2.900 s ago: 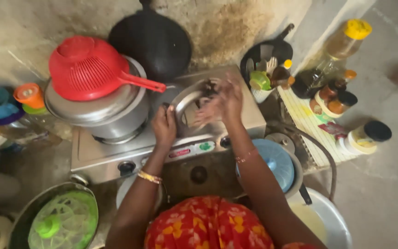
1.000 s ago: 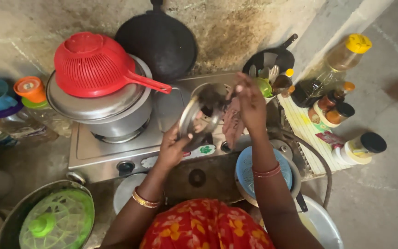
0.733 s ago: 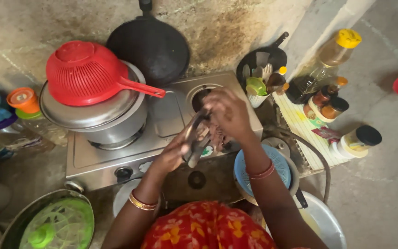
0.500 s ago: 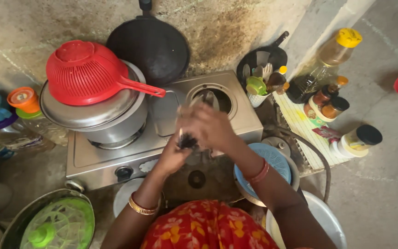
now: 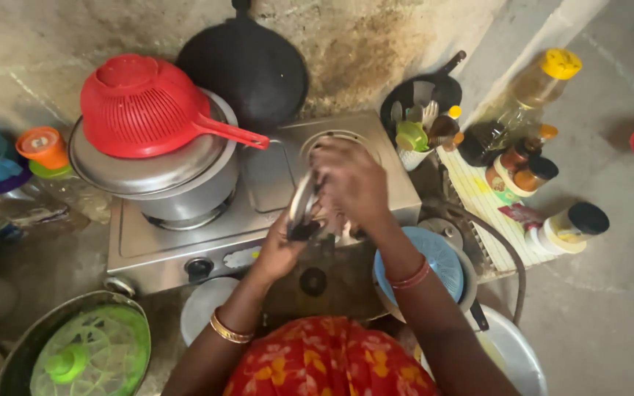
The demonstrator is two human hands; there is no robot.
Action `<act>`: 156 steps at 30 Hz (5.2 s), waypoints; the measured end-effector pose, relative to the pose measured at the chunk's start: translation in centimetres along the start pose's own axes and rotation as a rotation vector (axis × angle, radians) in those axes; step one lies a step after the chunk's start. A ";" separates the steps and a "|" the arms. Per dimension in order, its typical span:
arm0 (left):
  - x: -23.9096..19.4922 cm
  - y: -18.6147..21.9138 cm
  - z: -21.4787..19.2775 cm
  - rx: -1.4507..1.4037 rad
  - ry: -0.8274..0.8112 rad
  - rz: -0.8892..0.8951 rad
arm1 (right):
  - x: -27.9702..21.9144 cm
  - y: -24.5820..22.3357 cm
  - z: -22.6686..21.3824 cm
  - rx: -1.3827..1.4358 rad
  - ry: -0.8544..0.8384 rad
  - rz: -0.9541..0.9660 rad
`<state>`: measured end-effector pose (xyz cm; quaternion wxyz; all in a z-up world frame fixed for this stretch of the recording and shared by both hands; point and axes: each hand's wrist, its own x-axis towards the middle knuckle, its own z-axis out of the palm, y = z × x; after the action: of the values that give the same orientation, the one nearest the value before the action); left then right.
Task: The recorder cleans the burner caps of a gas stove and then washes rice or grains.
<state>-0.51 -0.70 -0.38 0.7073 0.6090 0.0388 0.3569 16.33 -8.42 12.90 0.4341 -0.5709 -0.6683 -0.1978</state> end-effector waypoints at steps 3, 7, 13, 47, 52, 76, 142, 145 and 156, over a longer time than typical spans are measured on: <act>0.1 2.7 0.4 -0.249 -0.020 0.033 | -3.5 6.7 0.7 0.449 0.083 0.299; 0.0 2.7 -0.5 -0.484 -0.054 -0.045 | -3.8 7.9 0.3 0.882 0.177 0.602; 1.0 4.6 -3.1 -0.258 -0.432 -0.075 | -1.3 4.8 -1.1 0.485 -0.017 0.678; 7.2 -1.6 -0.7 0.154 0.156 -0.150 | -5.9 6.3 6.4 1.355 0.312 0.710; 9.2 -2.1 -2.1 -0.428 0.192 -0.179 | -8.6 7.4 8.2 1.019 0.066 0.523; 10.7 -7.2 -1.5 1.335 -0.576 -0.137 | -13.2 13.9 7.5 -0.013 -0.440 0.394; 15.4 -6.0 -8.6 1.638 -0.176 -0.327 | -12.0 11.3 8.5 -0.108 -0.122 0.492; 15.5 -7.1 -8.3 1.689 -0.091 -0.455 | -12.1 11.5 8.6 -0.164 -0.111 0.467; 11.7 1.2 -2.6 1.097 0.093 0.210 | -9.1 10.1 7.9 0.155 0.051 0.474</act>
<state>6.36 7.95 4.49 0.2448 0.8720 0.1890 0.3794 22.66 -5.04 -1.07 0.5275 -0.6714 -0.5178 -0.0531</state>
